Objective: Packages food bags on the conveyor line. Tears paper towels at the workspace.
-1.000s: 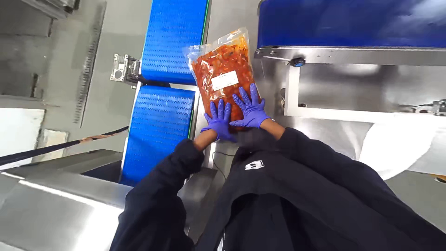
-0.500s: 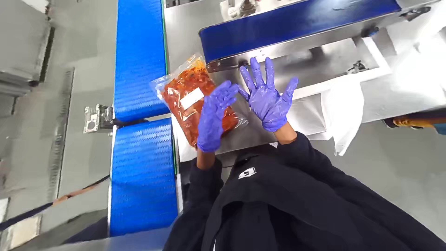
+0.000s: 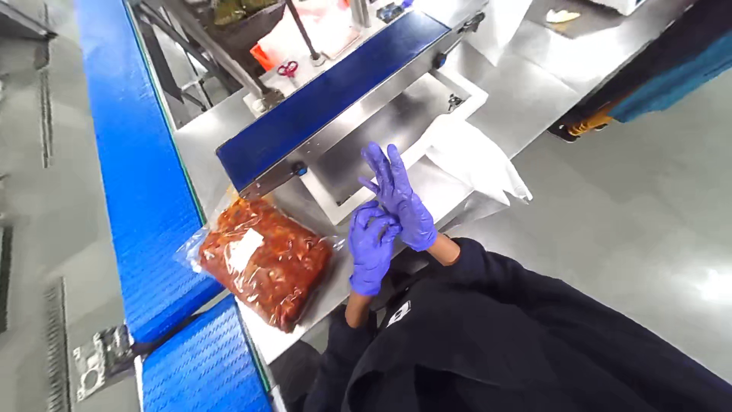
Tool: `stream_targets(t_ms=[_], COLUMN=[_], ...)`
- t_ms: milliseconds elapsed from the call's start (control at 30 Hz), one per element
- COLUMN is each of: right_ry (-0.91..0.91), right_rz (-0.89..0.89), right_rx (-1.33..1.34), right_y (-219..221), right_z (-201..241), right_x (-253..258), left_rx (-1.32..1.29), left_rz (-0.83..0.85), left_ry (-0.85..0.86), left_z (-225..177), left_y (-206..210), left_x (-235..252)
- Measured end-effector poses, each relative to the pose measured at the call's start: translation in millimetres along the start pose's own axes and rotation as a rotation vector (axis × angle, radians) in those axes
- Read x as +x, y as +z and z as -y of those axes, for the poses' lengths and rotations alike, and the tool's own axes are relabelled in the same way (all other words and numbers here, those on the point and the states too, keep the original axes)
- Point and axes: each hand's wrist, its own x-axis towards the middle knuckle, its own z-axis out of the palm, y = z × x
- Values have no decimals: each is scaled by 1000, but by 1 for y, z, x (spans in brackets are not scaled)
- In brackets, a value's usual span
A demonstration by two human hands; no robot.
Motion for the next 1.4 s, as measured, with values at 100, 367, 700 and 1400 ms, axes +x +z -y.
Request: stream_targets(t_ms=[100,367,700,1400], right_ry=[-10,-65,-613,-467], right_rz=[43,-264,-1010,-1092], right_rx=[-120,-397,-517,-430], right_y=[-44,-220,-439,-539], right_z=[31,130,327,423], right_x=[-3,-8,-41,-15], left_rx=[41,-77,90,387], left_rz=[55,271,153,-164], left_ry=[79,-148,-438,-926], left_z=[-11,-47,-91,-228], left_y=[49,180,191,290], left_x=[8,9,-34,-177])
